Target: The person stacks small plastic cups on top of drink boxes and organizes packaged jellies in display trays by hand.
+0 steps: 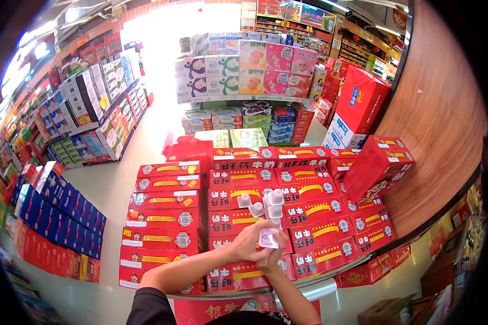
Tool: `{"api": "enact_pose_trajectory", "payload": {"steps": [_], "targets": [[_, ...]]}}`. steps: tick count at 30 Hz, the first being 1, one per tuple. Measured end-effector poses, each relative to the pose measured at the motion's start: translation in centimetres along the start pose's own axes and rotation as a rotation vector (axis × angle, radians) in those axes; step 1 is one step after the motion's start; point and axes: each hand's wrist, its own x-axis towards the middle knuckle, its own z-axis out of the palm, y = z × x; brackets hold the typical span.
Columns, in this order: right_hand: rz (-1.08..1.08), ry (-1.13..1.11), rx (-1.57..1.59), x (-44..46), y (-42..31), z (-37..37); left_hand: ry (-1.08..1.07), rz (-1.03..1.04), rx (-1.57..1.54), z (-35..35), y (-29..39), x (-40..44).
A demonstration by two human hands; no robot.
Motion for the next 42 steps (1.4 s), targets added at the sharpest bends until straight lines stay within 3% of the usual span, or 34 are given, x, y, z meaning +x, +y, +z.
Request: {"api": "enact_pose_trajectory", "payload": {"steps": [4,10,13,17,21,22,25,31,33,42], "targets": [[0.017,-0.058,-0.05,1.0,-1.4,-0.1,0.102,0.088,0.089,-0.7,-0.6,-0.1],[-0.014,-0.065,0.217,4.9,-2.5,2.2,0.271,0.207,0.018,-1.4,-1.9,-0.3],[-0.022,-0.12,0.254,7.3,-2.3,4.0,0.512,0.051,-0.207,-1.0,-2.1,-0.1],[0.011,-0.149,0.385,9.0,-1.9,6.3,0.555,-0.004,-0.319,-1.7,-2.3,0.3],[0.05,-0.113,0.395,8.4,-1.6,7.2,0.532,-0.113,-0.11,-2.1,-4.0,0.2],[-0.054,-0.077,0.319,8.5,-1.1,7.3,0.533,-0.098,-0.136,-2.0,-3.9,0.1],[0.056,-0.018,0.315,7.7,-2.0,7.3,0.486,-0.095,-0.129,-2.4,-2.5,0.5],[-0.006,-0.146,0.386,6.2,1.1,6.3,0.449,-0.081,-0.026,-2.3,-2.8,1.1],[-0.047,-0.149,0.286,5.8,1.3,6.3,0.441,-0.105,-0.036,-2.5,-2.4,1.1],[-0.007,-0.224,0.485,6.0,0.2,6.4,0.486,-0.311,-0.325,-2.5,-2.9,0.7]]}}
